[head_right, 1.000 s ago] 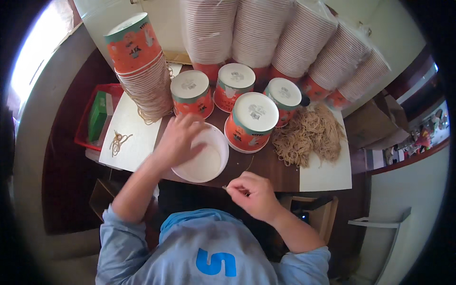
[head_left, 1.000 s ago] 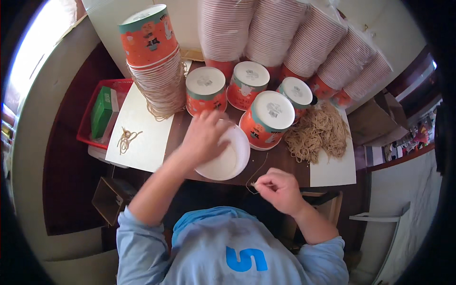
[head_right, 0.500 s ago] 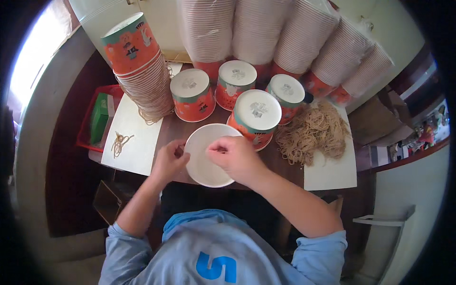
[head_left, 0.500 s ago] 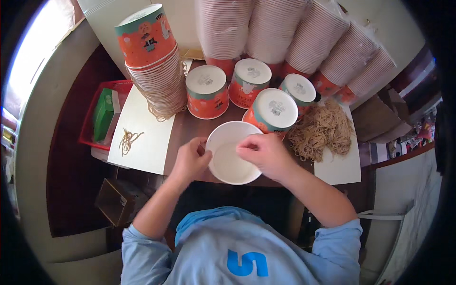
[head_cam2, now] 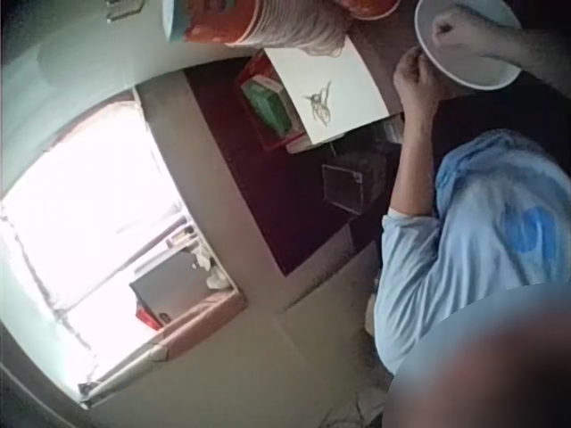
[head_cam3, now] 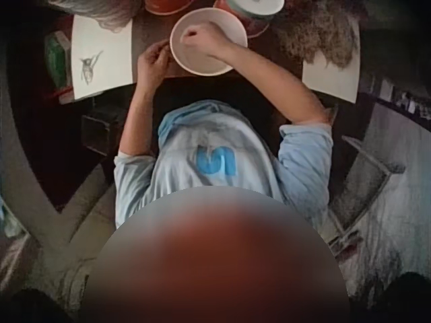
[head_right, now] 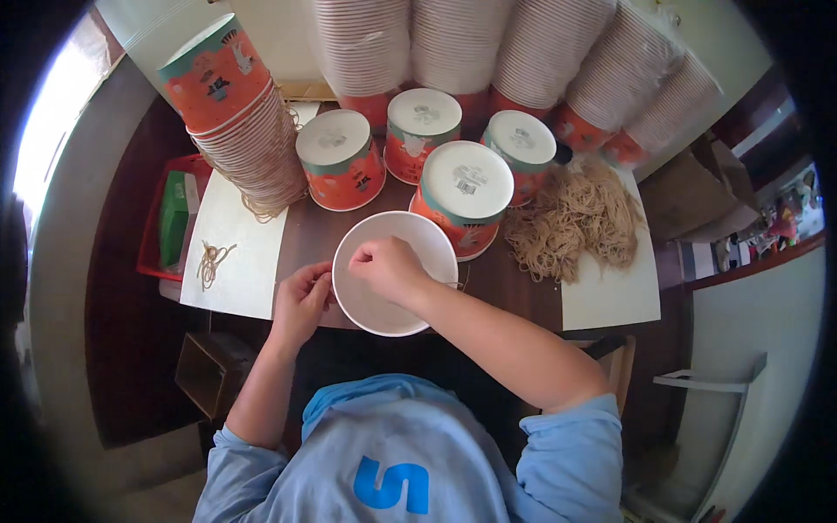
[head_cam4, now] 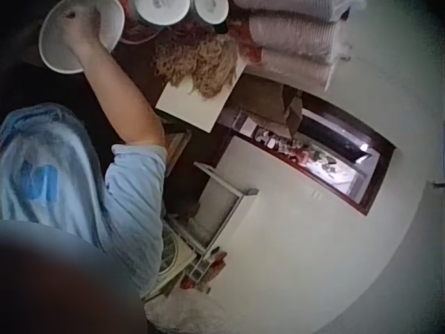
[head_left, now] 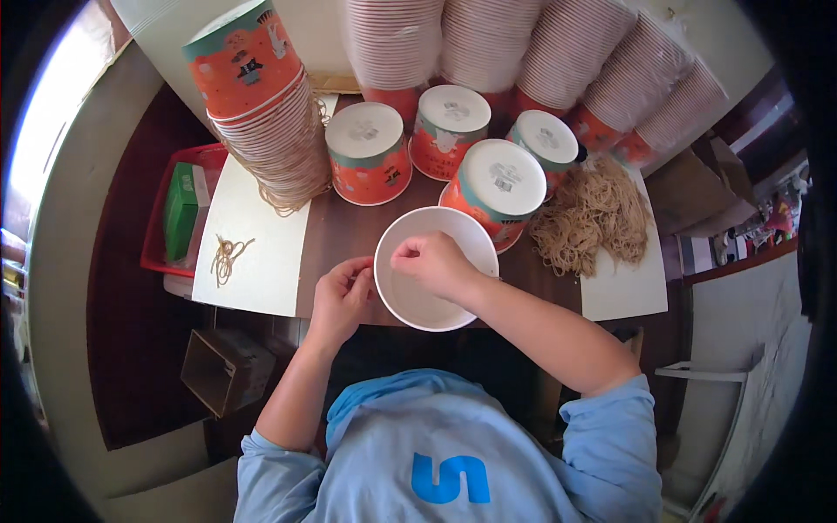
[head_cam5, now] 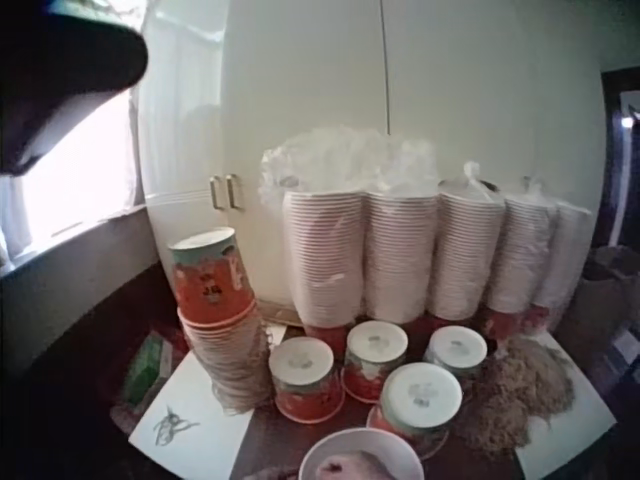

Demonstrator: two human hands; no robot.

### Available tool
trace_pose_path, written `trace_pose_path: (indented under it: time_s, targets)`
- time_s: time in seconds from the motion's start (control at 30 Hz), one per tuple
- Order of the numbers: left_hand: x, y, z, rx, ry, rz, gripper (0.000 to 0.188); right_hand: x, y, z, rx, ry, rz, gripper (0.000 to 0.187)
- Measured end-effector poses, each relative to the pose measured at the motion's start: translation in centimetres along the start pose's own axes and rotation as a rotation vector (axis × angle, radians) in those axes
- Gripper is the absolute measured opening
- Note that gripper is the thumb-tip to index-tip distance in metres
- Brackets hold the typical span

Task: The recorder is wrapping rubber bands around paper bowls for packaging or organization.

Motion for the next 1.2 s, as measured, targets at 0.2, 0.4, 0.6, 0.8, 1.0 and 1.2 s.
trace_pose_path:
  time_s: [0.2, 0.4, 0.6, 0.8, 1.0, 1.2]
  targets:
    - [0.2, -0.1, 0.2, -0.001, -0.027, 0.02, 0.022, -0.2, -0.5, 0.0, -0.008, 0.019, -0.004, 0.017]
    - [0.5, 0.0, 0.3, -0.006, -0.056, 0.032, 0.02, 0.0, -0.9, 0.1, -0.042, 0.028, 0.018, 0.015]
    - [0.3, 0.2, 0.5, 0.015, -0.095, 0.044, 0.02, -0.6, -1.0, 0.3, -0.064, 0.027, 0.06, 0.014]
    - [0.0, 0.1, 0.5, 0.025, -0.109, 0.047, 0.021, -1.0, -1.3, 0.4, -0.078, -0.001, 0.101, 0.015]
    - [0.1, 0.2, 0.5, 0.022, -0.098, 0.059, 0.021, -1.0, -1.2, 0.2, -0.107, 0.002, 0.13, 0.015]
    - [-0.3, 0.2, 0.6, 0.055, -0.057, 0.062, 0.021, -1.2, -1.5, 0.3, -0.063, -0.007, 0.119, 0.014]
Point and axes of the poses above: each hand's wrist, its own z-axis towards the middle knuckle, its own y-axis out of the back of the hand, x = y × z, the point moved 3 cm from there along z, towards the middle knuckle, and after that the axes turned 4 degrees about -y, right-handed, at the moved point
